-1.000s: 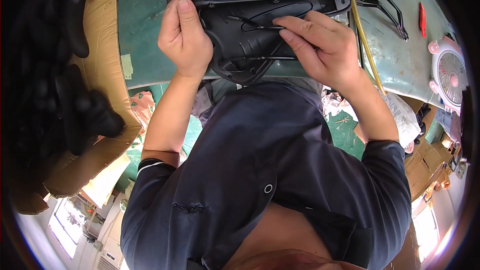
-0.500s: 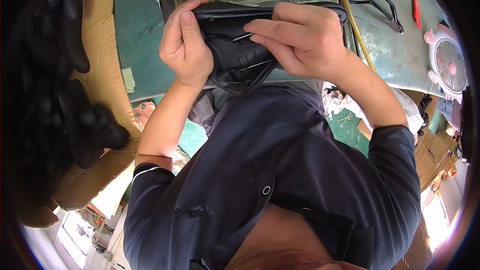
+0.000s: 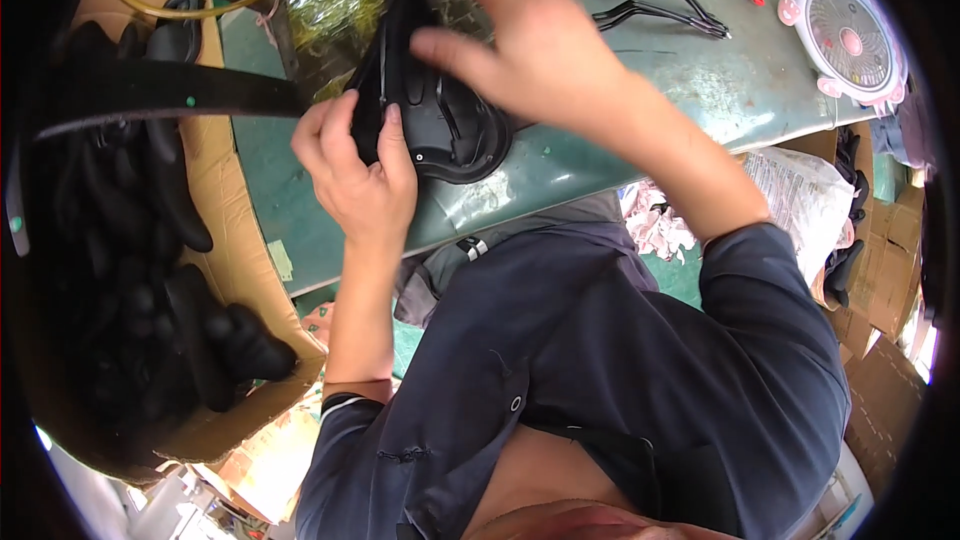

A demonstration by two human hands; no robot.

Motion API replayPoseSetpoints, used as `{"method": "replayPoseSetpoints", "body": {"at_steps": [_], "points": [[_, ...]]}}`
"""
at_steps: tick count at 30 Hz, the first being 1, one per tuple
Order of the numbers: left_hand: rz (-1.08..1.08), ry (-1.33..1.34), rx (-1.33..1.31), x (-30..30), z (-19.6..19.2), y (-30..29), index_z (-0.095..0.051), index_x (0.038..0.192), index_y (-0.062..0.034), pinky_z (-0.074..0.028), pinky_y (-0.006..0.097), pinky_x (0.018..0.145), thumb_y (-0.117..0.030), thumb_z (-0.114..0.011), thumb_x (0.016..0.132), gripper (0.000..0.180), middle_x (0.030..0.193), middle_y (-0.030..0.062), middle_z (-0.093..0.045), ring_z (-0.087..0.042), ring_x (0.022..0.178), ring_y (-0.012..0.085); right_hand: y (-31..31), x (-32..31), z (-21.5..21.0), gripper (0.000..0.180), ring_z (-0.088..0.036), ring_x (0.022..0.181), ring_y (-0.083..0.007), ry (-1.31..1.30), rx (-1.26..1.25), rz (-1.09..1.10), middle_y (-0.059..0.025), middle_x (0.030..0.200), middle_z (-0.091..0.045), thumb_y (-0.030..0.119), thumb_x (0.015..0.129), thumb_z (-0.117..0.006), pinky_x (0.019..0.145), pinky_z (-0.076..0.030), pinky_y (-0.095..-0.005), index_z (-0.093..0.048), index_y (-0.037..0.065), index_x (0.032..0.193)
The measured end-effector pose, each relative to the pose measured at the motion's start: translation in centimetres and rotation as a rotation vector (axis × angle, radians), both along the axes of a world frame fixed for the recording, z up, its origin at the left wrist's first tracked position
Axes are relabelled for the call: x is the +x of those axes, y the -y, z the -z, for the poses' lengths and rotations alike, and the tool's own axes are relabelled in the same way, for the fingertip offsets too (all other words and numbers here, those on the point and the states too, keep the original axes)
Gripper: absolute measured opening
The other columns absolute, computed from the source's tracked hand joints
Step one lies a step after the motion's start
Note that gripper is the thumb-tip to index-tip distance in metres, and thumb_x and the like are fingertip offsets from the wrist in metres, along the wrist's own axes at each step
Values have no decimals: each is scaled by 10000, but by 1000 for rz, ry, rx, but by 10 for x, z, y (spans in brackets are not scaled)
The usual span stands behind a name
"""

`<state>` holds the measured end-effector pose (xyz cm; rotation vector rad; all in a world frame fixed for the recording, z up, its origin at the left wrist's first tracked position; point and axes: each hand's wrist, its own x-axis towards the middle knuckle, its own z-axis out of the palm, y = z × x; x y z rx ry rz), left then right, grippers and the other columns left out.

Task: Assembling bicycle seats by attaching the metal support frames to the padded seat bases using a pneumatic press machine.

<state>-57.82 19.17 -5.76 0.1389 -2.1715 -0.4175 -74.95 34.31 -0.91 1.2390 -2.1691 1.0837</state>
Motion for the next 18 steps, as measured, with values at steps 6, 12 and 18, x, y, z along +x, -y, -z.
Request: {"method": "replayPoseSetpoints", "body": {"at_steps": [6,12,18], "points": [[-105,308,115,-18,-19,-15,-731,1064,-15,-549,494,993,-193,-815,973,216,1365,272,-615,-664,1173,455,-1,26,40,495,-744,871,-398,113,27,-8,-195,1000,-698,197,814,-754,764,-627,-474,-705,-48,1241],[5,151,154,-54,7,14,-665,848,10,-592,442,923,-77,-755,927,148,1317,233,-736,-733,1070,413,23,-4,44,463,-764,893,-351,78,27,-13,-121,1100,-753,202,785,-757,741,-634,-441,-767,56,1224],[67,49,62,-73,9,42,-656,874,5,-600,430,891,-29,-766,912,121,1178,195,-748,-741,1032,372,50,-21,45,444,-762,872,-340,66,50,64,-107,1038,-750,228,787,-770,729,-632,-437,-765,79,1206]]}}
